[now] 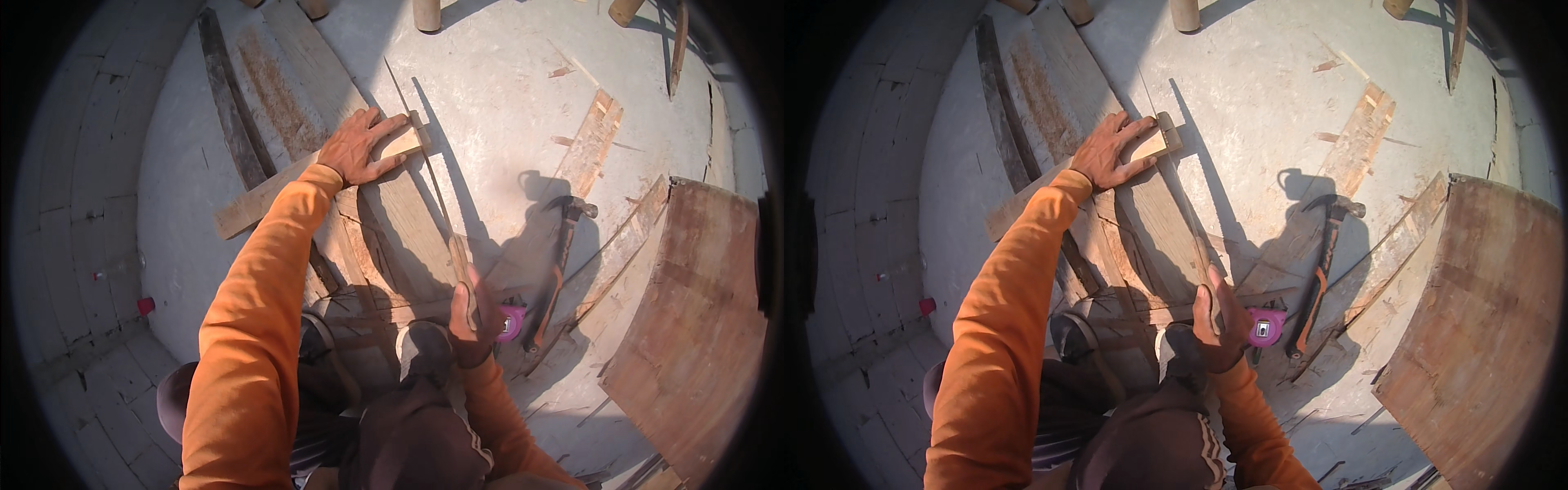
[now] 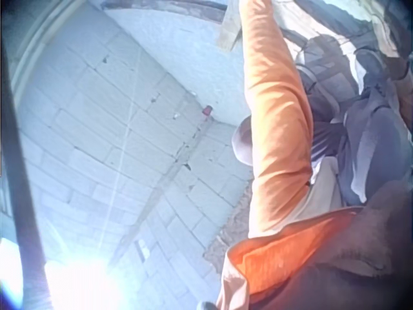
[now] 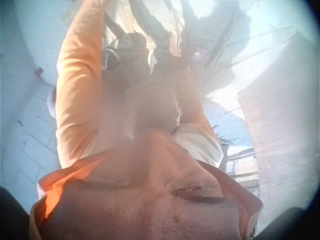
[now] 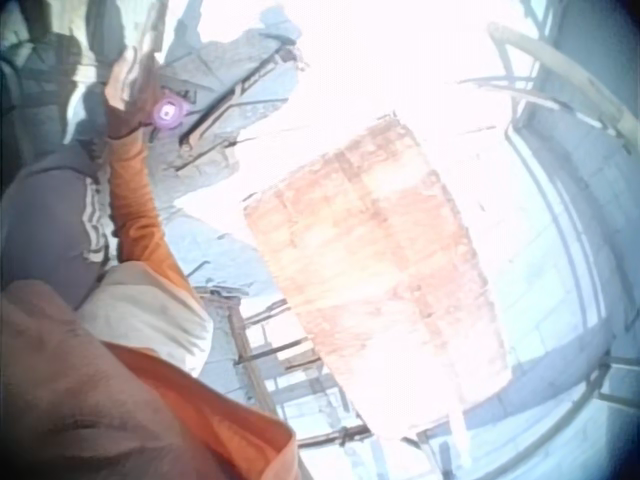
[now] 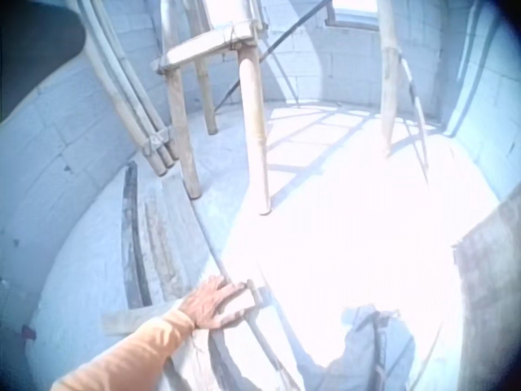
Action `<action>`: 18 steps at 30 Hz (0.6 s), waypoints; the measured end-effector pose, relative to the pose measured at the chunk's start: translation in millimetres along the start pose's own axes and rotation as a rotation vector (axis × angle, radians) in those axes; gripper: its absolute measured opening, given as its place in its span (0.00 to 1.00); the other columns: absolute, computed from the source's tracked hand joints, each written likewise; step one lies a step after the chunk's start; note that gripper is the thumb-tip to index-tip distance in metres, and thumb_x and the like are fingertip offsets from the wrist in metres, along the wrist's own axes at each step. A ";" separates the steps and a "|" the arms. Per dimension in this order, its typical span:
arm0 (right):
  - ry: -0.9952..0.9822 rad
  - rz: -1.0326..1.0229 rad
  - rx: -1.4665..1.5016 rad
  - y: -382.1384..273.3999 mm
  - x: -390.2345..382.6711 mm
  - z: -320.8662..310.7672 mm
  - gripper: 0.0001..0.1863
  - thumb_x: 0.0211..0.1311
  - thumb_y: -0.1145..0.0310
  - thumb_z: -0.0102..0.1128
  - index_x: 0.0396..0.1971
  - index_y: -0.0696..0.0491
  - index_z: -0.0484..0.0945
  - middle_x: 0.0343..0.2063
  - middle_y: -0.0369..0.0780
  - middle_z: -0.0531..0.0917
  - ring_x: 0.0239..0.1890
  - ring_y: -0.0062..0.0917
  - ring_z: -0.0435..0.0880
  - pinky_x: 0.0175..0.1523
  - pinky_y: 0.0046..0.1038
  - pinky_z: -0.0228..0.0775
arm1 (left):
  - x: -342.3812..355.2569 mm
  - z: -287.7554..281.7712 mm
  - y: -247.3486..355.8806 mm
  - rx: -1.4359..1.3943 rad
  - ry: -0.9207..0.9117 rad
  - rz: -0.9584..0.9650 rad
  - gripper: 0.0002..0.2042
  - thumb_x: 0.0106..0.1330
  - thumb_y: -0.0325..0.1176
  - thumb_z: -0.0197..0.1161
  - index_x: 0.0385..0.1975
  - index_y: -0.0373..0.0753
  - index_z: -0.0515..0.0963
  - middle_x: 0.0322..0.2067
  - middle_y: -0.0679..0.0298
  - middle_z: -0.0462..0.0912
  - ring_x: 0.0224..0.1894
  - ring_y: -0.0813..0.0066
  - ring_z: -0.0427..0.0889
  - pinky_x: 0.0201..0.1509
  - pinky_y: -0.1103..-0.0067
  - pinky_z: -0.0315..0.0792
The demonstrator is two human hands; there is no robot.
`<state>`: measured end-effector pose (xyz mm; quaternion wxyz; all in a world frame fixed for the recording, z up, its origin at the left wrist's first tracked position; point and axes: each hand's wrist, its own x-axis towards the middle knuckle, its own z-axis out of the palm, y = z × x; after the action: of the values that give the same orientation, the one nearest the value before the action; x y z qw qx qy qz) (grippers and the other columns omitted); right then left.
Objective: The person measures a piece of wood with a tape measure and marks it with a pencil, then cuts the wood with a hand saw.
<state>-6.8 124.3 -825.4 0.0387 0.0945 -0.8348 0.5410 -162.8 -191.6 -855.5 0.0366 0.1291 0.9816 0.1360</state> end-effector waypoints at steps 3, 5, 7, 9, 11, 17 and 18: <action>0.003 -0.016 0.009 5.3 -4.8 1.3 0.16 0.62 0.81 0.63 0.49 0.69 0.79 0.41 0.54 0.86 0.41 0.38 0.90 0.47 0.28 0.80 | 0.3 -5.0 4.9 -0.003 -0.040 -0.040 0.35 0.61 0.59 0.62 0.66 0.50 0.69 0.49 0.50 0.71 0.51 0.52 0.71 0.59 0.59 0.68; 0.007 0.000 0.018 7.6 -6.8 1.5 0.16 0.61 0.81 0.63 0.50 0.68 0.79 0.41 0.54 0.87 0.41 0.37 0.90 0.46 0.28 0.80 | 1.3 -5.9 5.9 0.005 -0.046 -0.042 0.34 0.61 0.59 0.62 0.66 0.51 0.69 0.48 0.51 0.71 0.51 0.52 0.71 0.58 0.60 0.68; -0.011 -0.020 -0.051 5.3 0.1 -1.0 0.16 0.61 0.82 0.63 0.50 0.67 0.79 0.41 0.52 0.87 0.39 0.37 0.90 0.44 0.28 0.80 | -0.8 -3.7 5.6 0.012 -0.047 -0.039 0.34 0.60 0.59 0.61 0.66 0.51 0.69 0.48 0.52 0.70 0.51 0.53 0.71 0.58 0.60 0.69; -0.015 -0.058 -0.104 5.2 6.1 -1.0 0.16 0.61 0.81 0.64 0.50 0.66 0.79 0.40 0.51 0.87 0.38 0.36 0.90 0.42 0.28 0.80 | -1.3 -3.4 1.9 0.007 -0.027 -0.026 0.34 0.60 0.58 0.61 0.66 0.51 0.69 0.48 0.52 0.70 0.50 0.53 0.70 0.58 0.60 0.69; -0.005 -0.113 -0.138 6.4 9.1 -0.8 0.16 0.61 0.81 0.64 0.50 0.65 0.80 0.40 0.50 0.87 0.36 0.35 0.90 0.40 0.28 0.80 | -2.4 -2.2 -0.7 0.003 -0.023 -0.023 0.34 0.60 0.58 0.61 0.66 0.51 0.69 0.48 0.52 0.69 0.50 0.53 0.70 0.57 0.60 0.69; 0.016 -0.290 -0.304 20.7 -2.7 -3.3 0.09 0.62 0.81 0.63 0.41 0.55 0.77 0.44 0.46 0.86 0.36 0.34 0.88 0.33 0.28 0.79 | 0.8 3.1 -2.4 -0.031 0.011 0.010 0.34 0.60 0.57 0.61 0.66 0.51 0.69 0.47 0.51 0.69 0.49 0.53 0.70 0.56 0.59 0.69; 0.000 -0.272 -0.303 15.0 0.8 -0.5 0.10 0.62 0.81 0.63 0.42 0.54 0.76 0.44 0.46 0.86 0.37 0.35 0.88 0.33 0.28 0.79 | -1.3 -0.9 -3.8 -0.035 -0.007 0.001 0.34 0.60 0.57 0.61 0.66 0.51 0.68 0.47 0.51 0.69 0.49 0.52 0.70 0.56 0.58 0.69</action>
<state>-10.6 130.6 -838.5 0.1251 0.1994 -0.8861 0.3992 -162.6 -195.6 -855.6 0.0422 0.1294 0.9788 0.1529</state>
